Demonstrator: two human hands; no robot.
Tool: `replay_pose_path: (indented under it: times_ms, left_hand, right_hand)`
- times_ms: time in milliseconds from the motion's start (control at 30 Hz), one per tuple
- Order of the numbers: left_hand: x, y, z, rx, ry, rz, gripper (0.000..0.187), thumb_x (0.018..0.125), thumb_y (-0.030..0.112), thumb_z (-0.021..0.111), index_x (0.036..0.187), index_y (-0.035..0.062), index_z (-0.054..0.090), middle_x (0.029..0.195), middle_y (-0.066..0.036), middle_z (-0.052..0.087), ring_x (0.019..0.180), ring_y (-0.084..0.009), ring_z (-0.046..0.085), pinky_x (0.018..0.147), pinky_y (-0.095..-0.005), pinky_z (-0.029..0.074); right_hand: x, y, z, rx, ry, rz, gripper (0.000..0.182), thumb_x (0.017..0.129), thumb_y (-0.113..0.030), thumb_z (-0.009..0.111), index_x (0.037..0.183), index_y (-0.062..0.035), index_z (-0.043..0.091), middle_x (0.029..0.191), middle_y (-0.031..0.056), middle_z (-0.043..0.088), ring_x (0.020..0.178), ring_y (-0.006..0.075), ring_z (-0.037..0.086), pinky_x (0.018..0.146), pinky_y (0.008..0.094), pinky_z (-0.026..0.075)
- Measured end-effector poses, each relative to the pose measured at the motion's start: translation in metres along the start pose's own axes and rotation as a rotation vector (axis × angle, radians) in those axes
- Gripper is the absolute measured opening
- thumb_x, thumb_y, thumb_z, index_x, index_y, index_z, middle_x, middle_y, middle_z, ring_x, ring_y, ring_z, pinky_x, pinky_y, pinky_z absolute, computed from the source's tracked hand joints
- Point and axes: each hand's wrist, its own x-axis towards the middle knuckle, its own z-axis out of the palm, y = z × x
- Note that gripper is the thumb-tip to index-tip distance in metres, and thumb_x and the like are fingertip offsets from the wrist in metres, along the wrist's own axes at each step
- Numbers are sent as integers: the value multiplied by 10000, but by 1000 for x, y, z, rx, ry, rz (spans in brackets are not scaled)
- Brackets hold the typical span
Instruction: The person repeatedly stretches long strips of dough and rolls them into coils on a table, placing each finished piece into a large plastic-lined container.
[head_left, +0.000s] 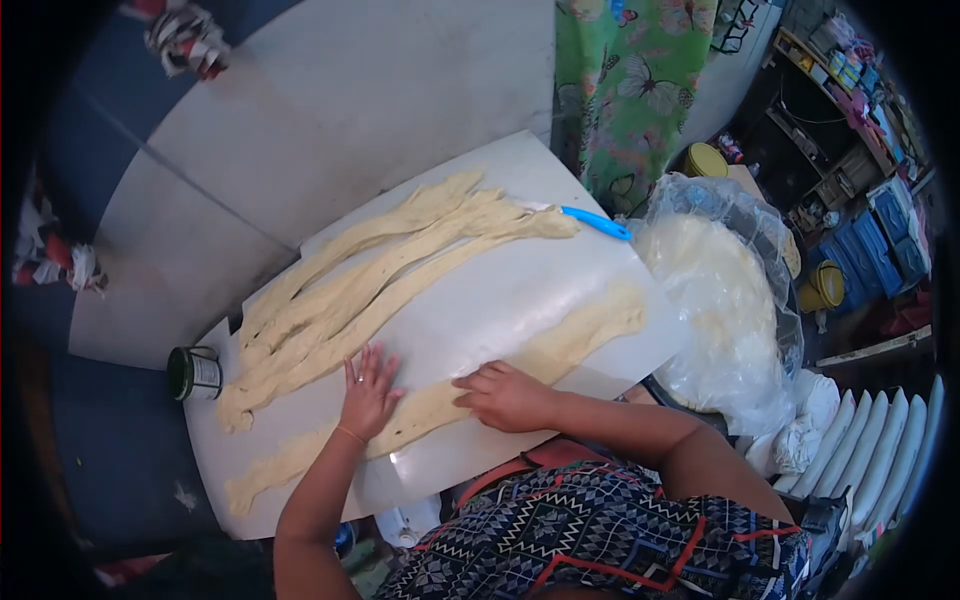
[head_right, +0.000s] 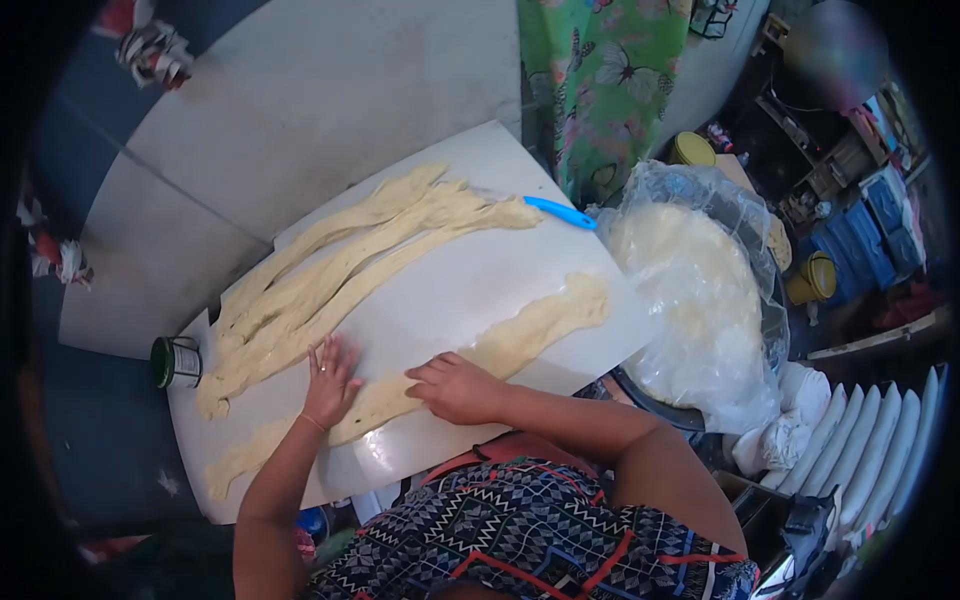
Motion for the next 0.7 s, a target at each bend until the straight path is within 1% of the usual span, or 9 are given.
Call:
replay_pose_path:
  times_ms: [200,233,333,367,400,467,533,633,700]
  left_hand:
    - [16,-11,2,12,207,-407,580,951,385,455,1448,104,352,1549,-213,157,1451,-374,82,1143,-577,12]
    - [30,8,1,-142,396,-486,562,966,379,435,1442,90,364,1548,-220,151,1450,-375,76,1152,-535,20]
    - [74,123,-24,-446,491,-268,586,950,411,473,1401,41,422,1557,-193,122,1436,-368,131,1154,-514,88]
    - [87,160,-12,-561,423,-156,577,895,371,579,1351,32,478,1518,-203,226,1406,-380,210,1145,-509,158]
    - [111,247,-51,-250,58,136,547,827,331,647,1287,56,536,1407,-198,410,1365,-360,299,1139,-499,199]
    - [134,307,-29,-315,186,308,492,821,335,655,1208,42,574,1294,-156,518,1259,-320,438,1079,-454,307]
    - [153,342,-9,-350,278,364,468,821,331,652,1180,39,585,1253,-146,542,1217,-304,478,1041,-434,353]
    - [173,362,5,-294,323,377,328,775,268,694,1021,63,624,1108,-84,595,1027,-263,552,872,-410,436]
    - [174,360,13,-302,363,391,298,792,254,686,1008,59,625,1077,-88,601,993,-272,561,863,-410,441]
  right_hand:
    - [-36,36,-54,-6,-15,6,349,826,-171,615,1164,-89,606,1292,142,531,1178,295,491,1022,452,346]
    - [-45,48,-64,-63,31,37,366,827,-171,613,1183,-87,594,1299,144,523,1195,293,476,1030,462,337]
    - [-82,96,-94,-131,188,198,410,819,-180,629,1213,-82,577,1317,158,503,1237,319,439,1057,475,303]
    - [-96,112,-109,-170,232,324,434,819,-204,637,1226,-69,567,1328,164,487,1240,322,432,1055,482,301]
    - [-113,131,-128,-210,271,444,460,819,-228,644,1238,-57,556,1340,171,472,1243,326,426,1052,489,300]
    - [-127,152,-146,-312,208,533,511,844,-295,623,1295,-79,516,1386,187,422,1290,342,378,1066,532,263]
    - [-139,166,-149,-418,146,624,563,868,-362,603,1351,-102,476,1431,202,372,1337,357,330,1081,575,227]
    - [-147,191,-138,-349,108,776,665,918,-547,448,1477,-217,306,1555,188,171,1435,392,144,1048,732,23]
    - [-146,196,-140,-331,226,638,643,907,-475,505,1467,-213,327,1543,171,215,1434,369,165,1080,690,60]
